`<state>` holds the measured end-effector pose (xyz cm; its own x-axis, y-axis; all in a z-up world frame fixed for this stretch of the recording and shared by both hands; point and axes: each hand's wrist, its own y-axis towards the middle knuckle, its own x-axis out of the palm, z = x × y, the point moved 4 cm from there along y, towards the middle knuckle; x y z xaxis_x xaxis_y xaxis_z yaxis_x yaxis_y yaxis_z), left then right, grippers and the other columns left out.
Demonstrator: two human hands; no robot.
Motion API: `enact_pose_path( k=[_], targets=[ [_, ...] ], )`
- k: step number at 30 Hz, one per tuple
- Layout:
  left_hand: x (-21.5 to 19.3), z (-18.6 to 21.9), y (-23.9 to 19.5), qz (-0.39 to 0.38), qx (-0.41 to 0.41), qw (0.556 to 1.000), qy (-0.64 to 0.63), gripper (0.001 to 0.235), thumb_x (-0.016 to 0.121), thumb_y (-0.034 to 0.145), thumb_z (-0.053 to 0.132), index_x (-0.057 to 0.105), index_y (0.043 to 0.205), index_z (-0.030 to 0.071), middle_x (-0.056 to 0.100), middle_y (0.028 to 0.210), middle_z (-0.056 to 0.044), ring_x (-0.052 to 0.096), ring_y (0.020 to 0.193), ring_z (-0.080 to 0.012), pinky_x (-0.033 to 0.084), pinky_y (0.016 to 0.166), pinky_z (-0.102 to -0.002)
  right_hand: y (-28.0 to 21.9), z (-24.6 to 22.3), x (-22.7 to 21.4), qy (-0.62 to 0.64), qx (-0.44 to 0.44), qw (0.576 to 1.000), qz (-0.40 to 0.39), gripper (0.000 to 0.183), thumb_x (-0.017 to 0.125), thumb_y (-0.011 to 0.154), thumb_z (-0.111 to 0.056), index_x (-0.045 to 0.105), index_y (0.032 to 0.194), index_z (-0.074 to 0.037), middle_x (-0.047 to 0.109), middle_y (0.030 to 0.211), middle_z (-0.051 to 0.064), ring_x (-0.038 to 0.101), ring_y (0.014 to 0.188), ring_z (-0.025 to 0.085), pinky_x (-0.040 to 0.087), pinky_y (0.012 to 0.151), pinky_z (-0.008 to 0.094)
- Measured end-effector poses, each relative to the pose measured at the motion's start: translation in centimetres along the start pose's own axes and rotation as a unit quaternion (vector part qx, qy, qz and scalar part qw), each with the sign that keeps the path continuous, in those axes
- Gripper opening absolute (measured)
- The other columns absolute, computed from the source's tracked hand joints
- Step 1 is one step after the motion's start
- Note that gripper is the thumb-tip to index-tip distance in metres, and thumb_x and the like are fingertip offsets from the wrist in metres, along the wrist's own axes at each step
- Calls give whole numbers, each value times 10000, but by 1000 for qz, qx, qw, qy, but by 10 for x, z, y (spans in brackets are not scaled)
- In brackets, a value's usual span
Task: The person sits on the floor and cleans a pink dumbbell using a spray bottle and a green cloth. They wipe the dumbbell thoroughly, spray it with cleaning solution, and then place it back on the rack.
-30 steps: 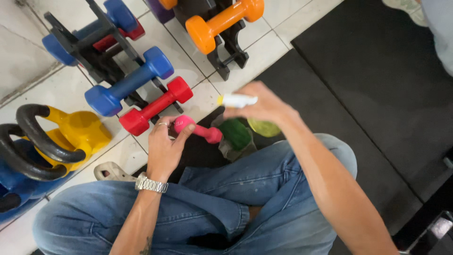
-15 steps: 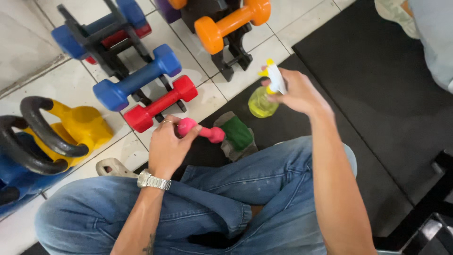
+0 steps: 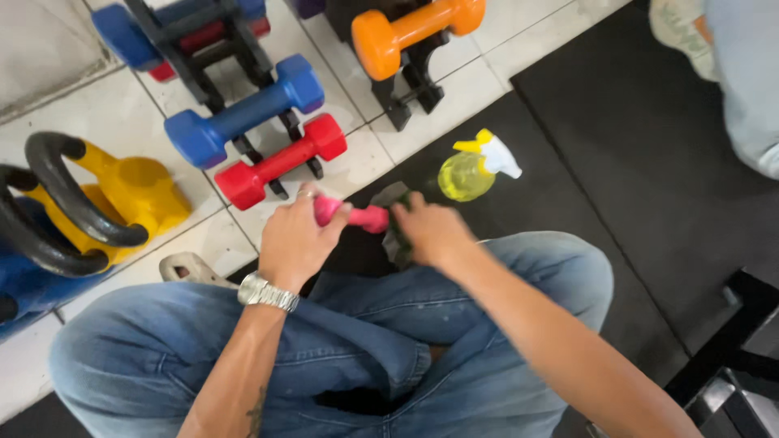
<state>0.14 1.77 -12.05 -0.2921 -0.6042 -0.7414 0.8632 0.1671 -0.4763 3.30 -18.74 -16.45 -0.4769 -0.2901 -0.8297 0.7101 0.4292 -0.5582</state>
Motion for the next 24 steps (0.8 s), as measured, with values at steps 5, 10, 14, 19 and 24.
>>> enact_pose_path(
  k=[5,10,14,19,24],
  targets=[
    [4,-19,0,-11,-40,999,-20,609,537,929,691,621,1219,162,713,1114,-231,682,1124,-466,548,955,-536,32,14,20,-8,6,999,47,626,800,715,-131,576,1295,-59,667,1122,192,748,910,422,616,761,530],
    [1,-24,0,-18,-64,997,-45,583,560,917,674,653,1212,179,707,1153,-226,656,1160,-474,531,977,-545,-5,24,-23,239,90,962,95,387,692,862,-374,728,1108,-77,752,1058,208,709,1064,437,548,948,567],
    [-10,-12,-11,-38,-45,995,-80,578,552,942,600,634,1285,143,686,1189,-272,632,1200,-487,505,1023,-557,-17,22,-40,426,-44,853,296,449,590,777,-105,679,1206,-6,696,1109,261,652,1143,475,499,1004,560],
    [-8,-7,-14,-52,-20,990,-132,585,542,946,606,618,1310,154,677,1195,-296,618,1216,-492,508,1020,-547,-30,-47,-65,416,-233,864,162,528,547,861,-10,552,1372,124,533,1405,409,489,1305,596,390,1111,666],
    [-3,-6,-12,-61,28,989,-133,499,556,986,502,561,1346,156,659,1213,-301,586,1262,-487,484,1058,-572,13,-34,-36,391,-181,897,101,429,618,924,-93,629,1341,8,673,1290,256,541,1302,484,435,1109,593]
  ],
)
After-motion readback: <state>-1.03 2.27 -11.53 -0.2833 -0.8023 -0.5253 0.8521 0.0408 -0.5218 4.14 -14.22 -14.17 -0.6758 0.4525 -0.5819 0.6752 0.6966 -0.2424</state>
